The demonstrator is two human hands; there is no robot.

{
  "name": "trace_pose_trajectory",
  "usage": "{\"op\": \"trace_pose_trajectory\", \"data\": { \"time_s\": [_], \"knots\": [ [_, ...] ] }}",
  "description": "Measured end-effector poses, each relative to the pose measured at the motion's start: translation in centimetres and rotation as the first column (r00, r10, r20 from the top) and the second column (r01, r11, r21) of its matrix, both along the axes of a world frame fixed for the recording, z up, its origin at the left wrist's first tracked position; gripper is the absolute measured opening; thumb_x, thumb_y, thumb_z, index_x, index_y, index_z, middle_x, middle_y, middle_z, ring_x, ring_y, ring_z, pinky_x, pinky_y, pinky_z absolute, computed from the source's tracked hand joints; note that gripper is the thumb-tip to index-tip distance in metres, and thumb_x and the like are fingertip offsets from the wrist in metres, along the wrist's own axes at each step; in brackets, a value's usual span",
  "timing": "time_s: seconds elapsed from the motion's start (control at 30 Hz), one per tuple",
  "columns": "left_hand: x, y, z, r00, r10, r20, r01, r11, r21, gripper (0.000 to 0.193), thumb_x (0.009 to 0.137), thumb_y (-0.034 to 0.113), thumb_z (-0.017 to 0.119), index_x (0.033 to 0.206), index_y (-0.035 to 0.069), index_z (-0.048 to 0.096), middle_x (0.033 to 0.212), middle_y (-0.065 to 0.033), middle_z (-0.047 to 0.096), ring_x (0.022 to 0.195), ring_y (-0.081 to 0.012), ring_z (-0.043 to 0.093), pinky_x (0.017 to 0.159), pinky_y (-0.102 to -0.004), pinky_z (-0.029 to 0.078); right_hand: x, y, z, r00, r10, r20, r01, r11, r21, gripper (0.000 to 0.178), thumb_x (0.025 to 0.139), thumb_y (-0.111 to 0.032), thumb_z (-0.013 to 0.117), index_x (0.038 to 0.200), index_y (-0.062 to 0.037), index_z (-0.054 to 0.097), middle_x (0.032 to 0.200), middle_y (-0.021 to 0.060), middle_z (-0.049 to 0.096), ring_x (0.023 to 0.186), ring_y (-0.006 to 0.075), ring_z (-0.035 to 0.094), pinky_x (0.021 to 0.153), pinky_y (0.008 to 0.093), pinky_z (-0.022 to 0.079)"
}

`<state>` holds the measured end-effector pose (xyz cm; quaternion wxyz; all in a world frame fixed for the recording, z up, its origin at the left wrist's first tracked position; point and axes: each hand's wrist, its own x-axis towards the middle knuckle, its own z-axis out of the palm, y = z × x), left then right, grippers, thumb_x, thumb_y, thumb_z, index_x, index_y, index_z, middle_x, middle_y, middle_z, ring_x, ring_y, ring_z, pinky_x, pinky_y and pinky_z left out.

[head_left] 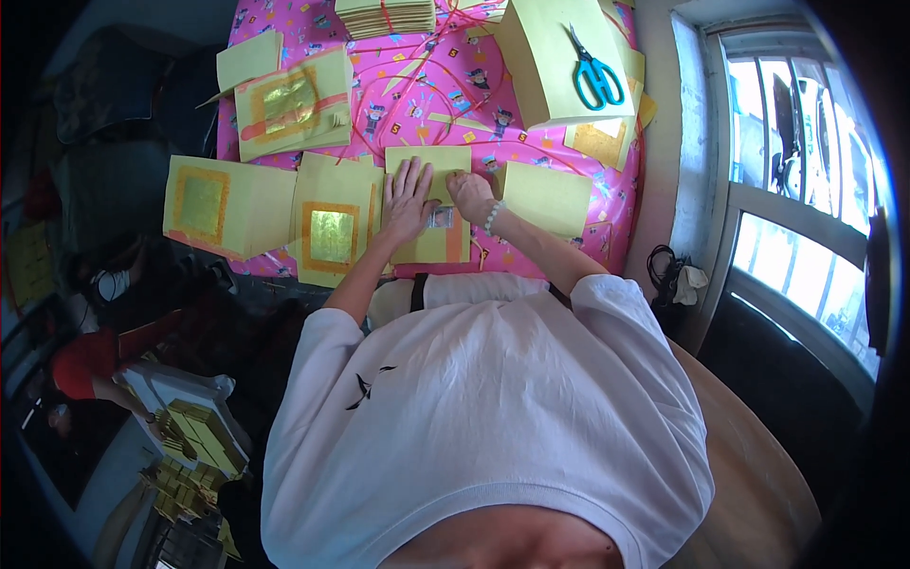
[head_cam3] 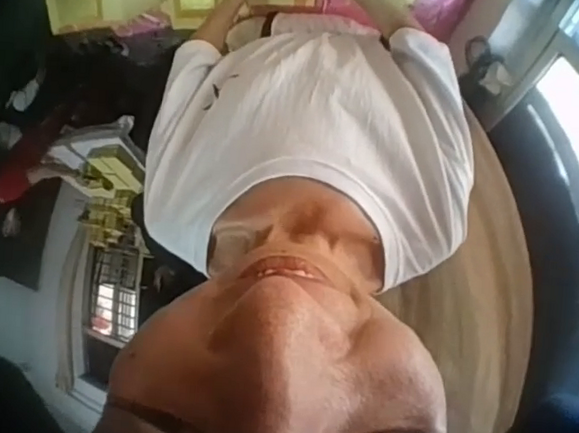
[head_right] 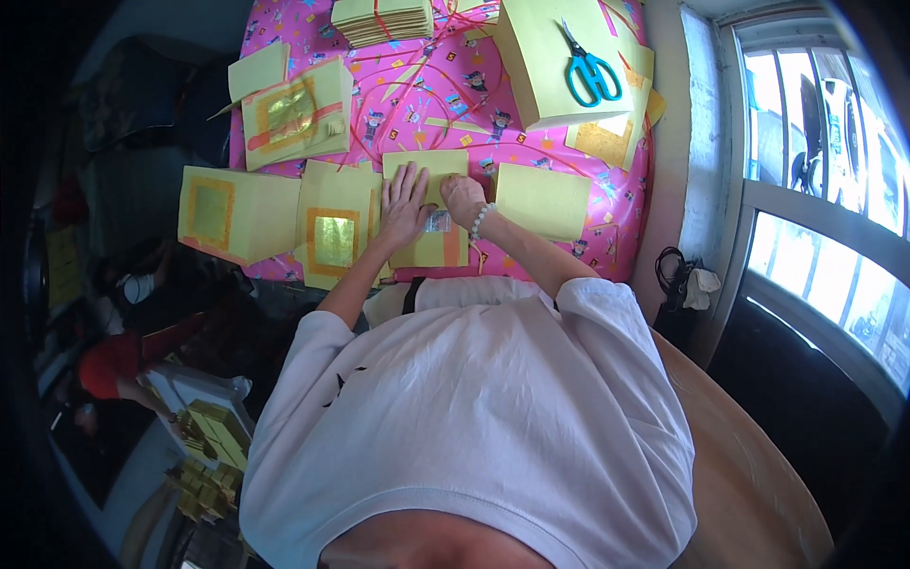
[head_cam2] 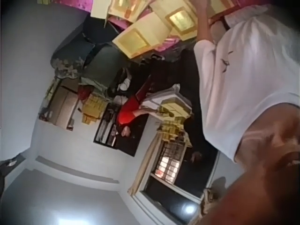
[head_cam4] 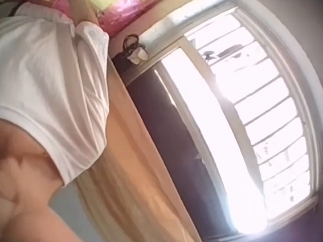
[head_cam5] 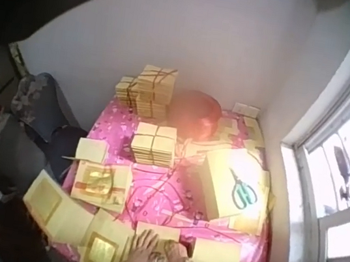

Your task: Packaging and tying stacks of yellow paper with string.

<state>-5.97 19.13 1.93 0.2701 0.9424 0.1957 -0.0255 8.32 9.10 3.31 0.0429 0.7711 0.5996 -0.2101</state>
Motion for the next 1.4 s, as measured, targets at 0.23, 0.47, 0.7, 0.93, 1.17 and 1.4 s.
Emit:
{"op": "trace_pose_trajectory", "data": {
  "time_s": [0.23,0.47,0.7,0.93,1.17,1.4],
  "knots": [
    [-0.1,0.9,-0.4,0.995,-0.009,0.095,0.013,0.999,-0.033,0.067,0.090,0.030,0.053,0.147,0.013,0.023,0.153,-0.0129,0.018,0.143,-0.0286,0.011,0.112,-0.0507,0.007,-0.9,-1.0,0.1,0.996,-0.001,0.092,-0.001,1.000,0.022,0.032,0.077,-0.006,0.059,0.107,-0.0008,0.051,0.096,0.0137,0.060,0.083,0.0249,0.063,0.068,0.0328,0.055],
    [-0.2,2.8,1.3,0.931,0.231,0.283,-0.172,0.961,-0.219,0.048,0.089,0.027,0.053,0.132,0.007,0.045,0.136,-0.0199,0.042,0.124,-0.0346,0.042,0.102,-0.0473,0.034,-1.2,-1.2,0.9,0.979,0.065,0.191,-0.087,0.990,0.107,0.021,0.080,-0.008,0.057,0.098,-0.0012,0.048,0.090,0.0127,0.055,0.072,0.0202,0.063,0.056,0.0319,0.054],
    [0.0,2.5,1.2,0.658,0.749,-0.082,-0.689,0.554,-0.467,0.046,0.086,0.017,0.060,0.127,0.005,0.042,0.108,-0.0173,0.056,0.089,-0.0303,0.060,0.076,-0.0428,0.050,0.2,-0.3,4.3,0.985,0.117,0.130,-0.129,0.988,0.084,0.017,0.080,-0.013,0.057,0.094,-0.0034,0.055,0.090,0.0152,0.060,0.069,0.0237,0.066,0.055,0.0349,0.053],
    [1.5,3.0,7.5,0.567,0.782,-0.258,-0.368,-0.040,-0.929,0.045,0.084,0.007,0.064,0.125,0.010,0.047,0.106,-0.0064,0.059,0.088,-0.0184,0.061,0.066,-0.0316,0.051,4.6,-4.1,10.2,0.959,-0.082,-0.273,0.227,0.800,0.556,0.031,0.082,-0.019,0.064,0.107,-0.0027,0.055,0.101,0.0172,0.056,0.083,0.0286,0.065,0.067,0.0369,0.055],
    [7.3,-4.4,13.5,0.802,0.596,-0.049,-0.206,0.199,-0.958,0.043,0.083,0.010,0.066,0.123,0.003,0.050,0.100,-0.0058,0.063,0.082,-0.0129,0.062,0.058,-0.0224,0.050,7.7,-14.3,10.9,0.471,-0.223,-0.853,0.847,0.387,0.366,0.033,0.083,-0.009,0.066,0.111,0.0010,0.052,0.108,0.0151,0.054,0.081,0.0220,0.065,0.069,0.0293,0.055],
    [9.9,-8.7,5.9,0.928,0.371,0.022,-0.240,0.643,-0.727,0.038,0.078,0.008,0.070,0.111,-0.001,0.053,0.093,-0.0100,0.067,0.081,-0.0152,0.065,0.070,-0.0264,0.051,7.8,-20.4,6.8,0.532,-0.458,-0.712,0.840,0.392,0.375,0.035,0.078,-0.004,0.066,0.109,0.0011,0.051,0.104,0.0156,0.054,0.075,0.0210,0.064,0.064,0.0309,0.054]
  ]
}}
